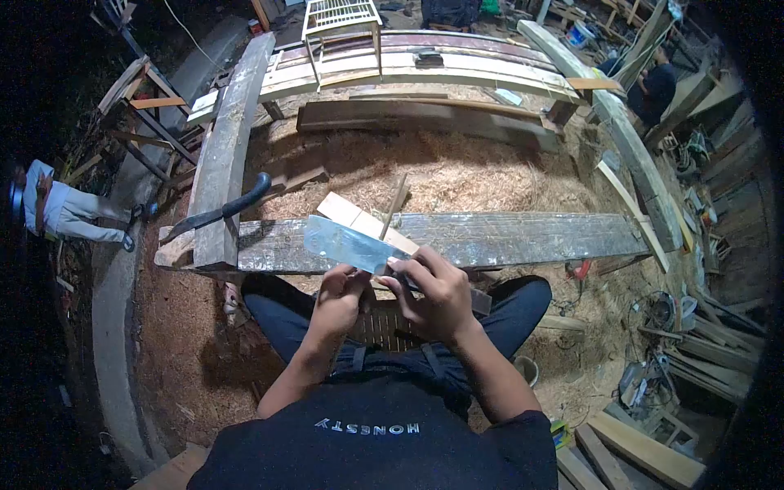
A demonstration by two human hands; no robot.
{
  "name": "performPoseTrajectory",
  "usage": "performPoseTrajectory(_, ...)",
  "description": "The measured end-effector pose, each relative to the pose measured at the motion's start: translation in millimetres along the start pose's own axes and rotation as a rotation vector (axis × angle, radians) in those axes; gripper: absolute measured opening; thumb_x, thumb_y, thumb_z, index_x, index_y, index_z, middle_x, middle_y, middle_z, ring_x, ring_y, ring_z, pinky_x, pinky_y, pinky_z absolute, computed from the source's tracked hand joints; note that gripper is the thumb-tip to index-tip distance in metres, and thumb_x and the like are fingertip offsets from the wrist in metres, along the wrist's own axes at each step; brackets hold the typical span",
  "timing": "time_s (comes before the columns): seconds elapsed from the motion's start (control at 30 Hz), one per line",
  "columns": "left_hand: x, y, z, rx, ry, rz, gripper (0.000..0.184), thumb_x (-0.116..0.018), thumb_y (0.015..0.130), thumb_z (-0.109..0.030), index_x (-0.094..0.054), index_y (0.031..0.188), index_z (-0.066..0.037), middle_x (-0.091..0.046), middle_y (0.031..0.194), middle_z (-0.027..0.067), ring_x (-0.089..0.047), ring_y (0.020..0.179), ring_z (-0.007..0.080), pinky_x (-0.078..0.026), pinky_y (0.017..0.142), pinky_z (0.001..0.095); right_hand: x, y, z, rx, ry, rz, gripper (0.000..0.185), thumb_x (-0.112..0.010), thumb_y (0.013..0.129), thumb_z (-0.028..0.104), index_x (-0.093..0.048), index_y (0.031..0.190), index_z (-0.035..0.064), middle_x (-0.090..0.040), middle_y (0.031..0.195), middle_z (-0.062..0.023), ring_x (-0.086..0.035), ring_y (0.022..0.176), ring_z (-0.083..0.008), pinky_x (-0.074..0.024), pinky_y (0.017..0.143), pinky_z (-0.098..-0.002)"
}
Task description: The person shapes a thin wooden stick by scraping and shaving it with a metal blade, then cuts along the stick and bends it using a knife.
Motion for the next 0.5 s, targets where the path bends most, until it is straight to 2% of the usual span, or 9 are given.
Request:
performPoseTrajectory(0.07, 0.7, -0.1, 2.5, -0.014, 0.013, -0.030, 0.016, -0.053, 0.096, -0.010, -0.063, 0.096, 0.002, -0.058, 0.069, 0.0057, -0.051, 0.057, 0.0096, -0.040, 0.053, 0.0277, -1.7, 2.5, 1.7, 0.025, -0.002, 0.001, 0.026, -0.080, 0.074, 0.008, -0.066, 0.095, 0.0033, -0.057, 0.078, -0.0106, -0.061, 0.062, -0.0232, -0.0485, 0.053, -0.0328)
performPoseTrajectory(0.17, 2.8, -1.2, 4.2, -0.026, 0.024, -0.065, 0.019, -0.054, 0.089, -0.005, -0.064, 0.103, 0.003, -0.063, 0.078, 0.0111, -0.056, 0.063, 0.0126, -0.045, 0.056, 0.0302, -3.0, 3.5, 6.0, 0.026, 0.022, 0.013, 0.023, -0.080, 0.074, 0.009, -0.067, 0.092, 0.0022, -0.057, 0.077, -0.0112, -0.060, 0.062, -0.0246, -0.0488, 0.053, -0.0335)
performPoseTrajectory(0.23, 4.0, -0.9, 6.8, 0.083, 0.011, -0.019, 0.023, -0.054, 0.085, -0.003, -0.063, 0.105, 0.005, -0.065, 0.089, 0.0166, -0.061, 0.071, 0.0196, -0.048, 0.062, 0.0335, -3.2, 3.8, 5.2, 0.008, 0.038, 0.024, 0.022, -0.080, 0.074, 0.008, -0.067, 0.091, 0.0016, -0.056, 0.076, -0.0114, -0.060, 0.062, -0.0258, -0.0493, 0.054, -0.0336)
performPoseTrajectory(0.27, 7.7, 0.3, 18.1, 0.084, 0.012, -0.019, 0.023, -0.054, 0.085, -0.003, -0.063, 0.105, 0.005, -0.065, 0.089, 0.0166, -0.061, 0.071, 0.0196, -0.048, 0.062, 0.0335, -3.5, 3.7, 5.5, 0.008, 0.039, 0.024, 0.022, -0.080, 0.074, 0.008, -0.067, 0.091, 0.0016, -0.056, 0.076, -0.0114, -0.060, 0.062, -0.0258, -0.0493, 0.054, -0.0336)
performPoseTrajectory(0.37, 14.0, 2.5, 41.2, -0.117, 0.290, -0.011, 0.025, -0.054, 0.084, -0.002, -0.063, 0.106, 0.006, -0.065, 0.091, 0.0197, -0.063, 0.074, 0.0265, -0.049, 0.067, 0.0368, -3.5, 2.0, 6.0, 0.005, 0.040, 0.014, 0.022, -0.080, 0.074, 0.007, -0.067, 0.090, 0.0011, -0.057, 0.076, -0.0116, -0.060, 0.061, -0.0265, -0.0496, 0.054, -0.0339)
performPoseTrajectory(0.43, 13.2, -2.6, 27.7, -0.063, 0.262, -0.106, 0.023, -0.054, 0.083, -0.001, -0.064, 0.103, 0.006, -0.066, 0.086, 0.0213, -0.065, 0.076, 0.0312, -0.048, 0.071, 0.0395, -4.2, -0.5, 3.1, -0.052, 0.020, 0.076, 0.019, -0.077, 0.079, 0.015, -0.067, 0.092, 0.0044, -0.062, 0.084, -0.0128, -0.066, 0.066, -0.0302, -0.0540, 0.056, -0.0375)
performPoseTrajectory(0.47, 10.4, -4.5, 19.9, -0.062, 0.263, -0.104, 0.023, -0.054, 0.083, -0.001, -0.064, 0.103, 0.006, -0.066, 0.086, 0.0213, -0.065, 0.076, 0.0312, -0.048, 0.071, 0.0395, -4.6, -1.3, 2.6, -0.054, 0.020, 0.075, 0.019, -0.077, 0.079, 0.015, -0.067, 0.092, 0.0044, -0.062, 0.084, -0.0128, -0.066, 0.066, -0.0302, -0.0540, 0.056, -0.0375)
performPoseTrajectory(0.5, 6.7, -6.4, 7.8, -0.177, 0.272, -0.105, 0.021, -0.054, 0.083, 0.000, -0.065, 0.100, 0.006, -0.065, 0.080, 0.0181, -0.063, 0.071, 0.0267, -0.048, 0.068, 0.0375, -4.4, -1.6, 2.7, -0.034, 0.015, 0.058, 0.019, -0.077, 0.079, 0.015, -0.067, 0.091, 0.0045, -0.062, 0.082, -0.0123, -0.065, 0.065, -0.0294, -0.0533, 0.055, -0.0378)
Point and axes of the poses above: each hand's wrist, its own y-axis towards the middle knuckle, its own x-axis out of the back of the hand, z = x × y, the point moved 3 cm from there along y, towards the middle knuckle
